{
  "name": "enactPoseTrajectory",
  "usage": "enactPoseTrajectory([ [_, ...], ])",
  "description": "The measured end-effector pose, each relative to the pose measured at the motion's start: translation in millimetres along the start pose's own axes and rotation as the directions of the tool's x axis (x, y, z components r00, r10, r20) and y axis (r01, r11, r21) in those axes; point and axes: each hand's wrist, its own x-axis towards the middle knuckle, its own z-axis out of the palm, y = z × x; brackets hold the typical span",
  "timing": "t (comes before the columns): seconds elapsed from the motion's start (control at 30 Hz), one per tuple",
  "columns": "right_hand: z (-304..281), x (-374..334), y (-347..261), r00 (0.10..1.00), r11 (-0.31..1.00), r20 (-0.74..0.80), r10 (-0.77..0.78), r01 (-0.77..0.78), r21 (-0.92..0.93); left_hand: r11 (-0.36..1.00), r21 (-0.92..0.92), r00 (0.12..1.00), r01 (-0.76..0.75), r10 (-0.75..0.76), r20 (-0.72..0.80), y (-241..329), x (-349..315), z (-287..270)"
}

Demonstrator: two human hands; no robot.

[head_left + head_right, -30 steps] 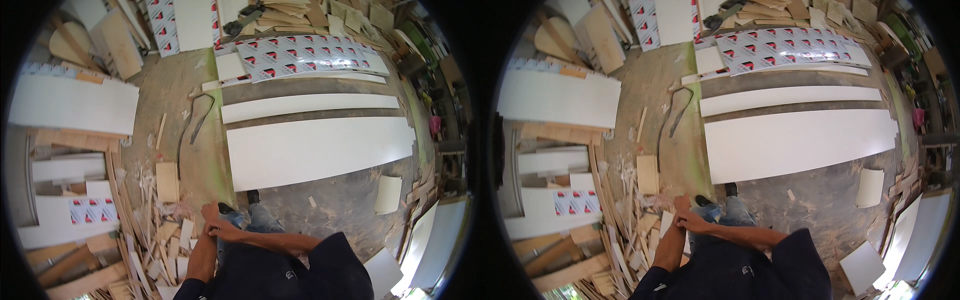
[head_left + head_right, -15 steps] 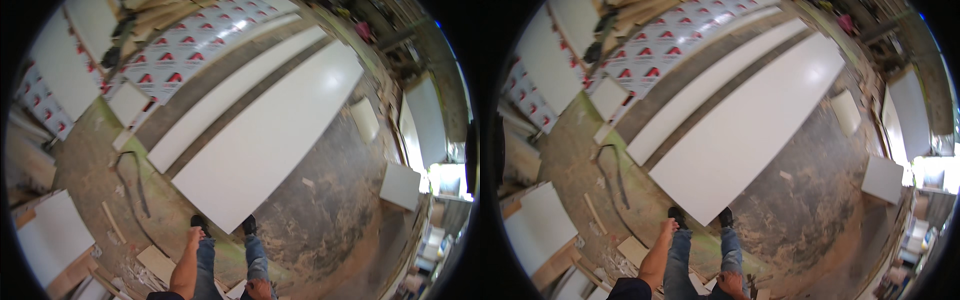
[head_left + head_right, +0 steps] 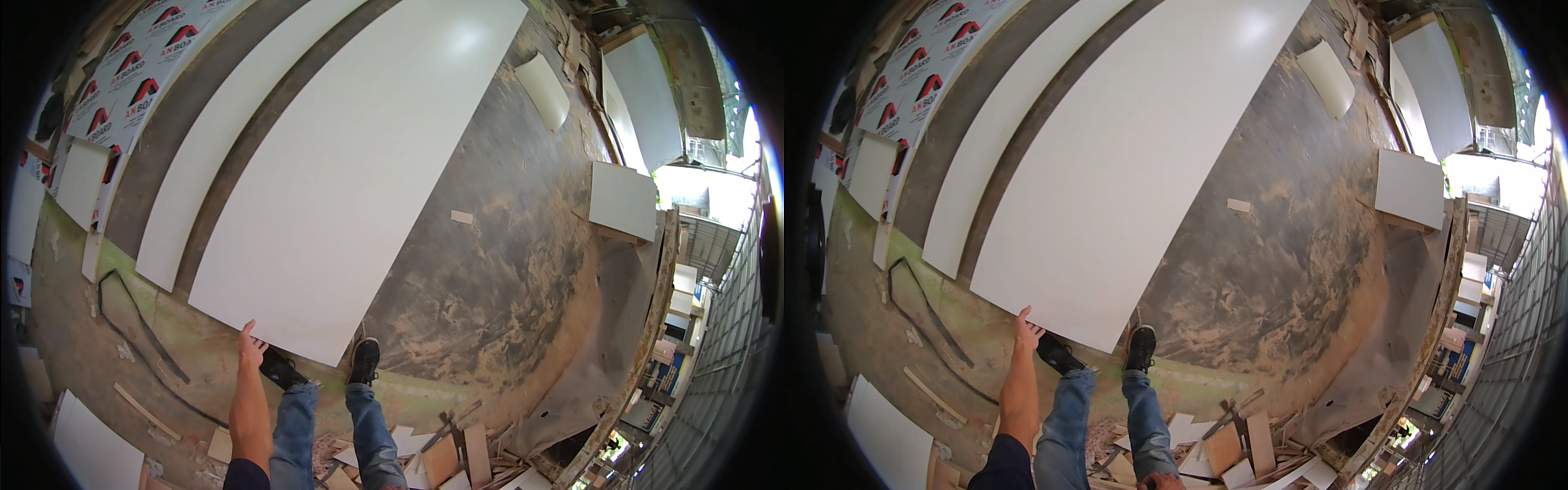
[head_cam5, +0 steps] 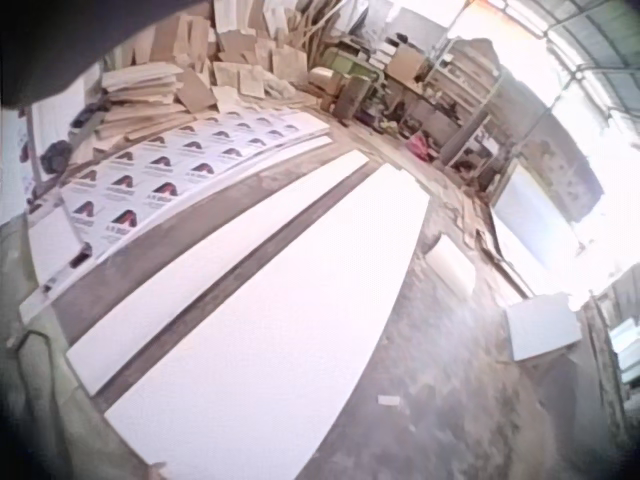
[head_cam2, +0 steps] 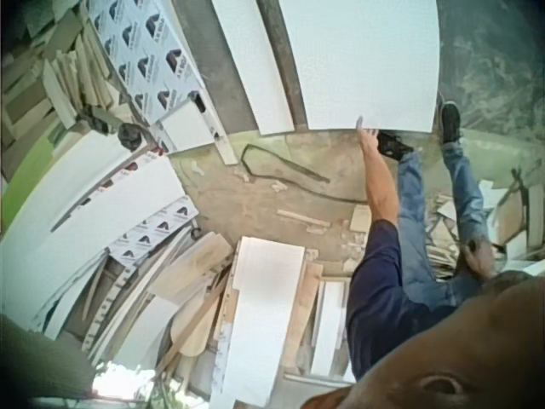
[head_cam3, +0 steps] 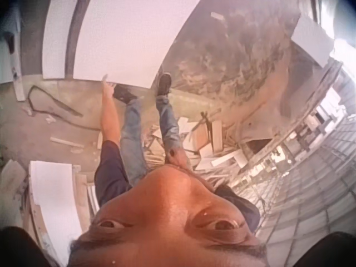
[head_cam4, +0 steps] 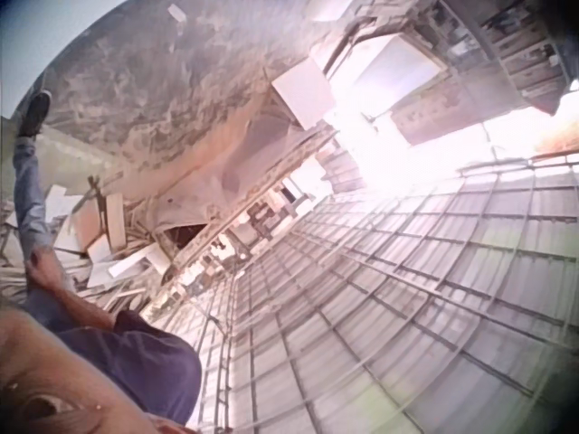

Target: The person measures a large wooden board using a tape measure, then uses a hammer to drive nails into a smaller wooden strip on top of the board before moving several other wooden boards around the workshop.

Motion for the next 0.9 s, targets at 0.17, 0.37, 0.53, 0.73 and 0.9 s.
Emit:
enactPoseTrajectory([
  [0.17, 0, -9, 15, 0.893, 0.966, -0.411, -0.185, 0.243, 0.092, 0.998, -0.052, 0.999, -0.026, 0.024, -0.031, -7, 10, -8],
  [0.37, 5, -10, 21, 0.772, 0.926, -0.588, -0.243, 0.365, 0.096, 0.996, -0.055, 0.994, -0.065, 0.060, -0.086, -9, -35, 3],
  [0.53, 9, -7, 28, 0.732, 0.902, -0.619, -0.286, 0.423, 0.083, 0.997, -0.050, 0.998, -0.053, 0.054, 0.017, -25, -134, 24],
  [0.73, 12, 30, 67, 0.582, 0.718, -0.754, -0.305, 0.660, 0.220, 0.988, -0.080, 0.990, -0.131, 0.135, 0.051, -57, -280, 55],
  [0.9, -43, 88, 85, 0.655, -0.361, -0.721, -0.227, 0.631, 0.687, 0.952, 0.076, 0.952, -0.297, 0.290, 0.094, -22, -462, 119],
])
